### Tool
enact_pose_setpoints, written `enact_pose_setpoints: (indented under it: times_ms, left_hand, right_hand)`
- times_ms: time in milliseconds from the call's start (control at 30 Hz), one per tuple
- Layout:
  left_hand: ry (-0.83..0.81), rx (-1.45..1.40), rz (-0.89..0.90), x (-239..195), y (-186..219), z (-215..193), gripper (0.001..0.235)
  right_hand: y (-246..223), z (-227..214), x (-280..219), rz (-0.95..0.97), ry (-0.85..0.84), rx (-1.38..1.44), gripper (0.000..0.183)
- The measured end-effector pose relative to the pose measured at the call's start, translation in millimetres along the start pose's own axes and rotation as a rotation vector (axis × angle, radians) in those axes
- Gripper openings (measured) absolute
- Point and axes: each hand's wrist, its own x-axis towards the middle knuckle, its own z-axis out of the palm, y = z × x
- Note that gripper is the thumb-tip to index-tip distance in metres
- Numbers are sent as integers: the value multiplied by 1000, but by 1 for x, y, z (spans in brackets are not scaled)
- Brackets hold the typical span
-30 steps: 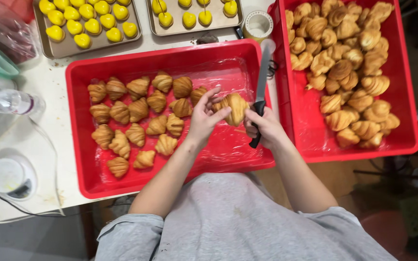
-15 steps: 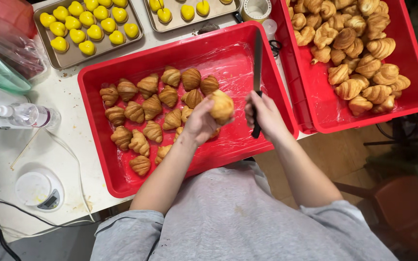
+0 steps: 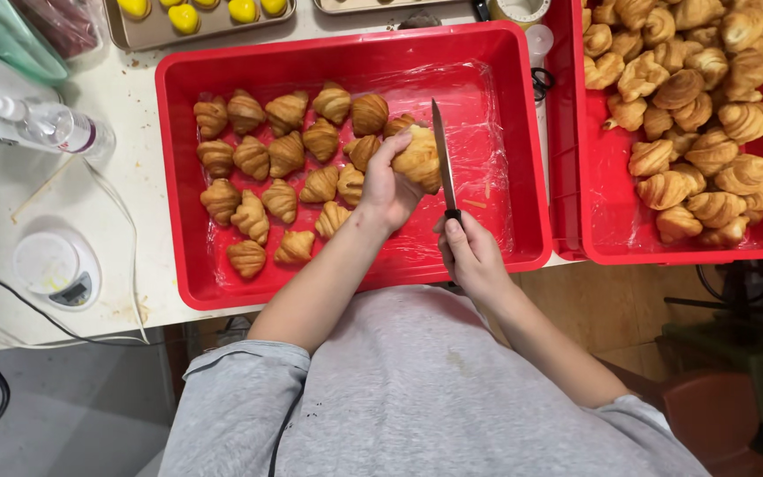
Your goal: The person uses a knife to slice croissants in half horizontally. They pick up each croissant from a red tray, cut it, and place the halves into another red tray. The process is repeated for multiple croissants.
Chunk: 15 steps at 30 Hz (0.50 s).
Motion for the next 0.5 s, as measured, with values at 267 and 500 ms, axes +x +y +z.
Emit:
enact_pose_setpoints:
  times_ms: [267, 500]
  left_hand:
    - [108, -1, 101, 8, -2, 5, 31]
    - [39, 92, 154, 14, -3, 1, 29]
  right_hand:
    - [-5, -12, 6, -64, -51, -164, 36]
    - [-8, -10, 21, -30, -42, -186, 35]
